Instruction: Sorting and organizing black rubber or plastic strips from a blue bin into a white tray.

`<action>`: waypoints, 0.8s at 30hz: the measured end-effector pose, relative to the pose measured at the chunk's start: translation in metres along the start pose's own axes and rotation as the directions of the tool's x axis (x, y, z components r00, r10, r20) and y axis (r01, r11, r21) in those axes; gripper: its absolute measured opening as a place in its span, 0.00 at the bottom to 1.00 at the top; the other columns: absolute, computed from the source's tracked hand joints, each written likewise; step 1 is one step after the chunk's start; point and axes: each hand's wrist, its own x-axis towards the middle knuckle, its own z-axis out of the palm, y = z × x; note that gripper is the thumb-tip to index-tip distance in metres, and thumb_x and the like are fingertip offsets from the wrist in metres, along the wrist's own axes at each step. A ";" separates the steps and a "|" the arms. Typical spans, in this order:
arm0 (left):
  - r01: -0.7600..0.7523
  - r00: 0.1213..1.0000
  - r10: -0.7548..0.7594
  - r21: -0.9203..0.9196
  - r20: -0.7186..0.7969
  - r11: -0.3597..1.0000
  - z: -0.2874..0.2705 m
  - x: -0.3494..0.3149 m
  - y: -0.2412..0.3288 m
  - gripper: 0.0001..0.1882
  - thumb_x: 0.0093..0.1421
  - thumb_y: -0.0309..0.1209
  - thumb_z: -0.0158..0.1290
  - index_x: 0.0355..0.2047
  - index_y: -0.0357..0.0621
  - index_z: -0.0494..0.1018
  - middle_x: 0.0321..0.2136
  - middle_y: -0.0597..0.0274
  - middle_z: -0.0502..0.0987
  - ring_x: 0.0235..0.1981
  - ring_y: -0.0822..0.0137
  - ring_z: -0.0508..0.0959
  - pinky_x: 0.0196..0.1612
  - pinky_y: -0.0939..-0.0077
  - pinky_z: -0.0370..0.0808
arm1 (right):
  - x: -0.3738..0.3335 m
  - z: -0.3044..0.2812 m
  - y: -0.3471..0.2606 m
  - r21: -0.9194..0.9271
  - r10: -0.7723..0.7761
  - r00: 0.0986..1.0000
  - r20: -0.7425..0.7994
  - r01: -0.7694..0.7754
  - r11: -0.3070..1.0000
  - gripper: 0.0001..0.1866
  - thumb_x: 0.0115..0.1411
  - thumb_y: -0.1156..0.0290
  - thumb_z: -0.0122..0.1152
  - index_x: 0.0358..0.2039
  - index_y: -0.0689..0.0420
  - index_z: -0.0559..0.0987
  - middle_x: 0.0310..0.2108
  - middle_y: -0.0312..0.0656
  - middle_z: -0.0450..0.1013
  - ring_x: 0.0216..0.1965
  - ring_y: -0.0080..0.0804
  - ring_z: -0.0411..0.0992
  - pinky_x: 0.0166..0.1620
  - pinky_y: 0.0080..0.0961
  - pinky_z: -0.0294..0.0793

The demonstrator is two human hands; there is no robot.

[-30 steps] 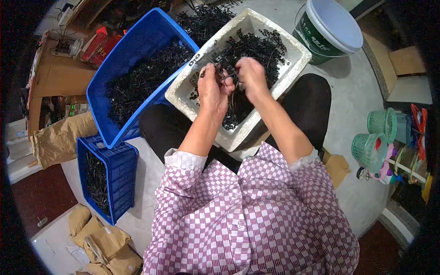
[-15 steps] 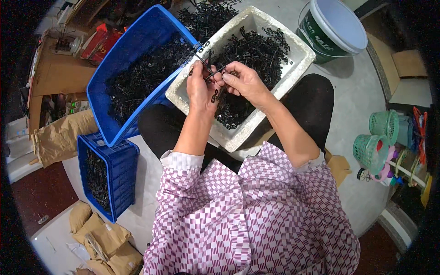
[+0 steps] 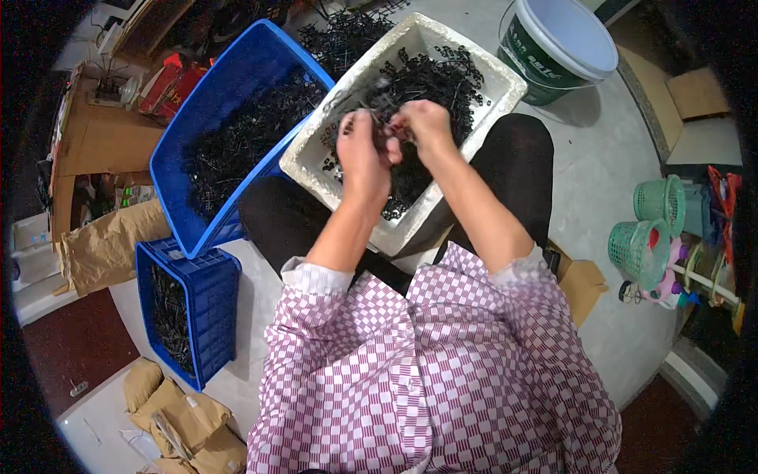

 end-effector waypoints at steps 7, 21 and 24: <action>0.131 0.987 -0.141 -0.119 -0.077 0.984 -0.012 0.002 0.012 0.11 0.62 0.38 0.40 0.31 0.43 0.62 0.18 0.63 0.67 0.13 0.72 0.67 0.14 0.82 0.65 | -0.024 -0.011 -0.040 0.140 0.200 0.941 0.273 -0.244 0.960 0.05 0.56 0.72 0.50 0.33 0.59 0.70 0.22 0.37 0.70 0.25 0.22 0.68 0.29 0.18 0.68; -0.100 0.994 0.090 0.164 0.069 0.981 -0.002 0.001 -0.007 0.11 0.62 0.38 0.43 0.31 0.44 0.62 0.16 0.67 0.67 0.11 0.74 0.66 0.13 0.82 0.62 | -0.019 -0.013 -0.024 -0.098 0.221 0.899 0.378 -0.198 0.975 0.04 0.57 0.74 0.46 0.30 0.59 0.69 0.22 0.39 0.69 0.26 0.26 0.68 0.29 0.18 0.66; 0.048 0.999 -0.050 0.101 0.019 0.994 0.004 -0.010 -0.006 0.11 0.62 0.38 0.43 0.31 0.43 0.63 0.16 0.66 0.67 0.13 0.73 0.67 0.14 0.81 0.63 | 0.000 -0.019 -0.034 0.138 0.199 0.958 0.206 -0.230 0.963 0.04 0.57 0.74 0.45 0.31 0.59 0.69 0.23 0.39 0.69 0.27 0.26 0.68 0.30 0.19 0.66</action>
